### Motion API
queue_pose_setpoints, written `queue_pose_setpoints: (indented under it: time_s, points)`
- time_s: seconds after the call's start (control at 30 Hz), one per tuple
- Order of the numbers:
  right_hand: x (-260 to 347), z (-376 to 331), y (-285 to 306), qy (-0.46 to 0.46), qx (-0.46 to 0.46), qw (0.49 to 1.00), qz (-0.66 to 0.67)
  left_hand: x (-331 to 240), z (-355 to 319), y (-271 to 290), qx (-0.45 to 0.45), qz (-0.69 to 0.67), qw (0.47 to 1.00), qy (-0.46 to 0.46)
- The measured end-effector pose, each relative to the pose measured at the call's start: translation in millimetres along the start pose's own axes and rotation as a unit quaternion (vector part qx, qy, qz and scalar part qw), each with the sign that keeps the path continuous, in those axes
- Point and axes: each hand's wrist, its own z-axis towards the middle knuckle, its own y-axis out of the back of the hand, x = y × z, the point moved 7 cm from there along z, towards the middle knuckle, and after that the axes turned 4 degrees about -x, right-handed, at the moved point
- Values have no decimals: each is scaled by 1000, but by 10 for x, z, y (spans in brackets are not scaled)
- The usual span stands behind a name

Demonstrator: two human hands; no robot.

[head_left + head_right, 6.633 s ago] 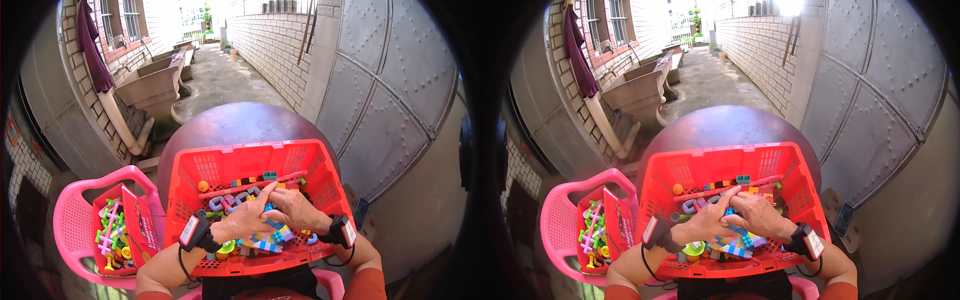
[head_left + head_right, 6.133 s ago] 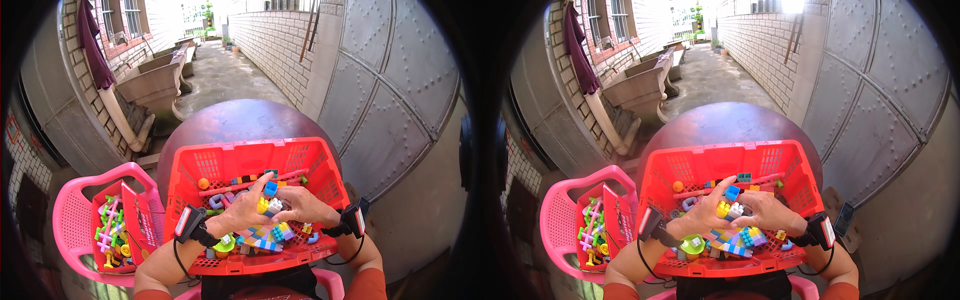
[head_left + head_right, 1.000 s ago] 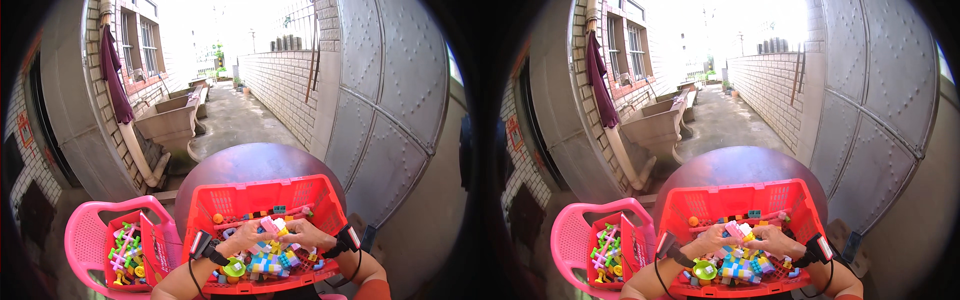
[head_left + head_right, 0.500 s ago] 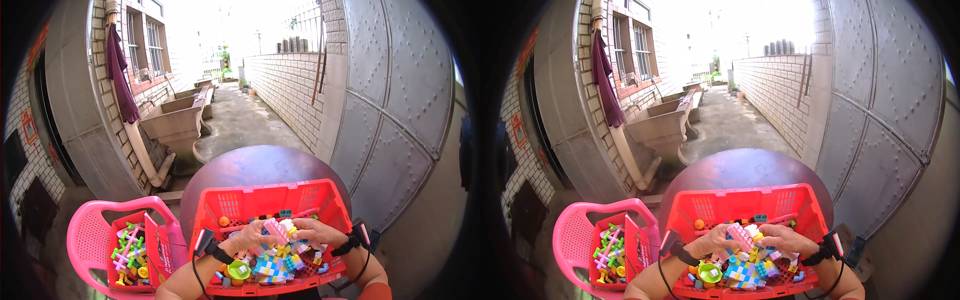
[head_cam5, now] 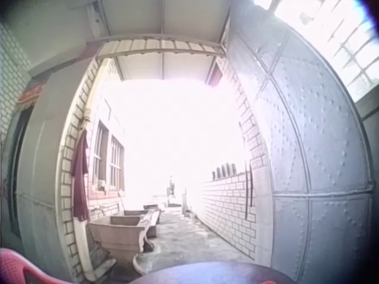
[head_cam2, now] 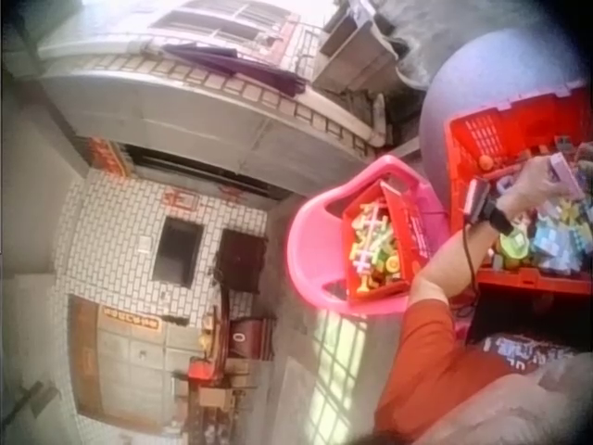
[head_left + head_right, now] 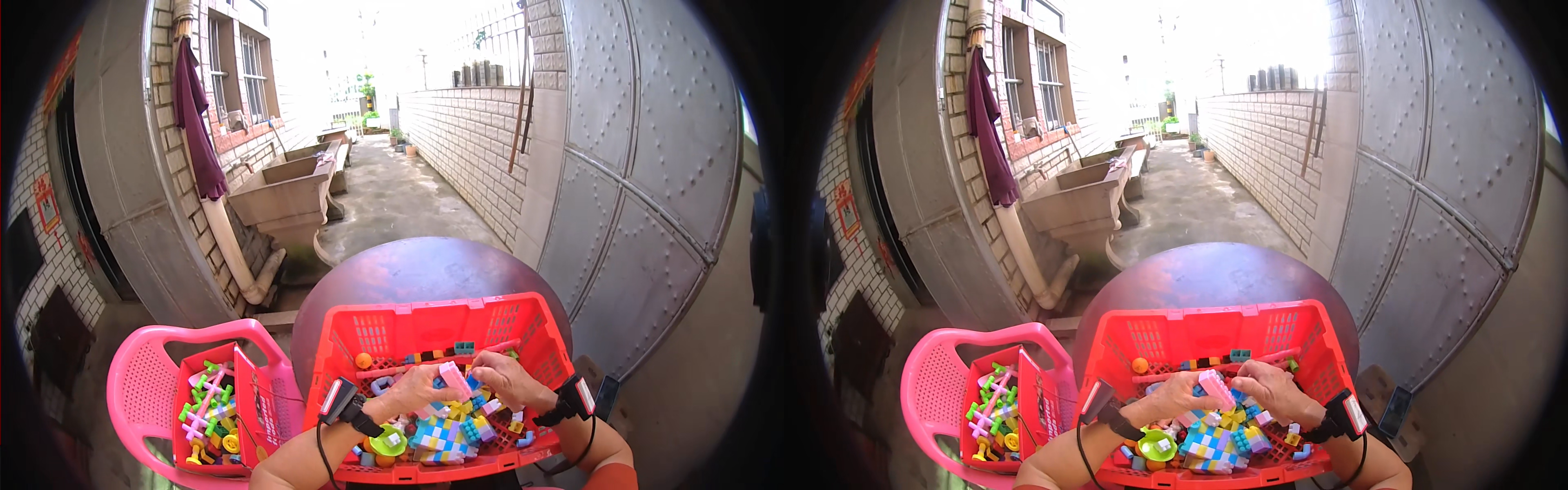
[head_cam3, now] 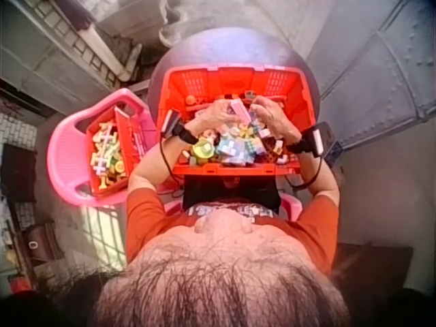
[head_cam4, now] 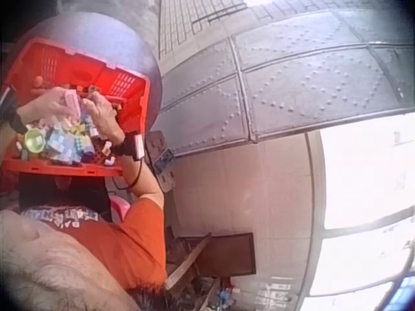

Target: Assembling and sorting plastic building blocks from one basket to another.

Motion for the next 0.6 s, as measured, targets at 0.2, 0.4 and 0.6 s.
queue_pose_setpoints:
  time_s: [0.2,0.4,0.6]
  points:
    - [183,-34,-224,118,70,983,-120,44,-12,-124,54,258,965,12]
    - [257,-91,-185,1,120,992,28,-109,-46,-159,81,148,985,-24]
    - [120,-56,-151,-71,82,993,42,-93,-26,-37,30,219,975,-21]
